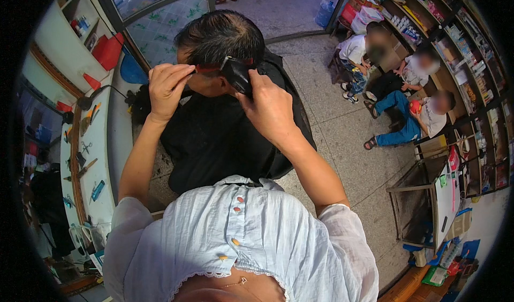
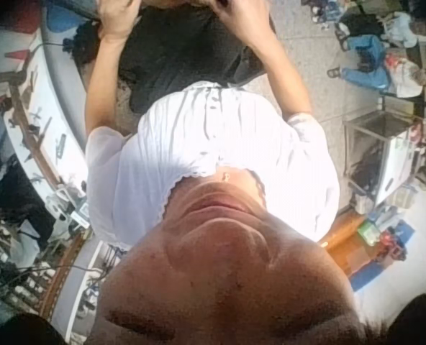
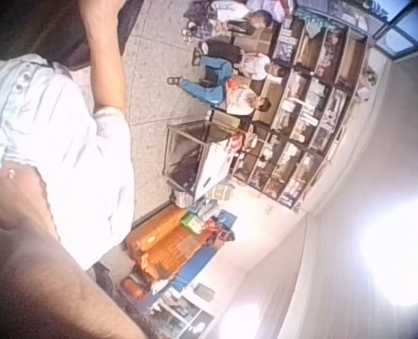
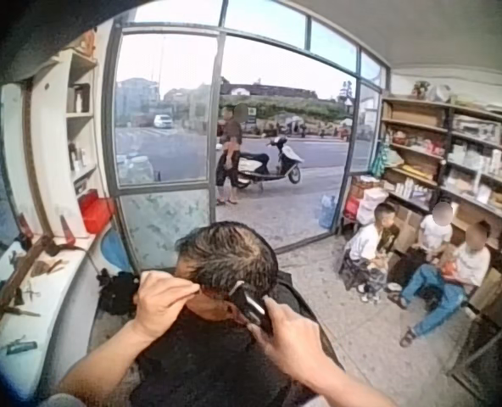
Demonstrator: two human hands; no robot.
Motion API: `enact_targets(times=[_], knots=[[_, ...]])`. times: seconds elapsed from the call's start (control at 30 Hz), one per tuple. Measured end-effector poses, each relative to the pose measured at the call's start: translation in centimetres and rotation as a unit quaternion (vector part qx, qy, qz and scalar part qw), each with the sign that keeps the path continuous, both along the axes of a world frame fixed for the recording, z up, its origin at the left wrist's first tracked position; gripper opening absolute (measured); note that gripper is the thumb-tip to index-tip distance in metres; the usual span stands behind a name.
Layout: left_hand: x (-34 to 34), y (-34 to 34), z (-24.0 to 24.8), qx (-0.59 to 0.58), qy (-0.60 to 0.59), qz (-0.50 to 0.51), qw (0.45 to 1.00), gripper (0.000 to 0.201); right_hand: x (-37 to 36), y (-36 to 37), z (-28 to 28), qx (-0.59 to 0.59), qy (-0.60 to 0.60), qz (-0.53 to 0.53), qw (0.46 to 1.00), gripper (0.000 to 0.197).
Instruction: The person cuts a seated man's hair using shears and a red comb, then switches to electric clippers to trim the sides and back. The person combs and sections the hair repeatedly while cutting.
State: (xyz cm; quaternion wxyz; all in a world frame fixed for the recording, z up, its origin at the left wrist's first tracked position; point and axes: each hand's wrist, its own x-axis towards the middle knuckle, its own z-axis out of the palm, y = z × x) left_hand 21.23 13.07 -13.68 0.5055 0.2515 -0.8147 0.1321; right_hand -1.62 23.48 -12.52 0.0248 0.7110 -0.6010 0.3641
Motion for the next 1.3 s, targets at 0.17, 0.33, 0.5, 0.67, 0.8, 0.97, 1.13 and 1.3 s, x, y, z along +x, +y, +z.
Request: enact_targets(times=[0.17,0.33,0.5,0.67,0.8,0.97,1.13,1.3], knots=[[-0.3,0.4,-0.3,0.043,-0.017,-0.015,0.999,0.025,0.9,0.2,0.7,0.028,-0.007,0.026,0.999,0.046],[0.6,0.0,-1.3,0.168,-0.009,-0.037,0.985,0.025,-2.0,0.8,0.8,0.086,-0.064,-0.005,0.994,0.05],[0.5,-0.2,-0.5,0.126,0.032,-0.007,0.992,0.025,-3.8,0.9,1.7,0.141,-0.08,-0.059,0.985,0.05],[0.3,-0.1,0.2,0.048,0.033,-0.006,0.998,0.025,-2.8,0.8,2.7,0.132,-0.052,-0.047,0.989,0.049],[0.0,0.2,0.3,0.016,0.029,0.0,0.999,0.025,-1.5,0.3,3.0,0.097,-0.019,-0.009,0.995,0.048],[-0.8,1.3,-0.6,0.076,0.02,-0.031,0.996,0.024,0.5,0.4,2.8,0.043,0.017,0.067,0.997,0.047],[-0.1,1.8,-0.8,0.12,0.048,-0.055,0.99,0.027,-1.7,1.9,2.7,0.152,-0.225,0.146,0.951,0.05],[0.1,1.5,-0.1,0.192,0.166,-0.034,0.967,0.024,-4.3,2.1,1.9,0.128,-0.375,0.096,0.913,0.054]])
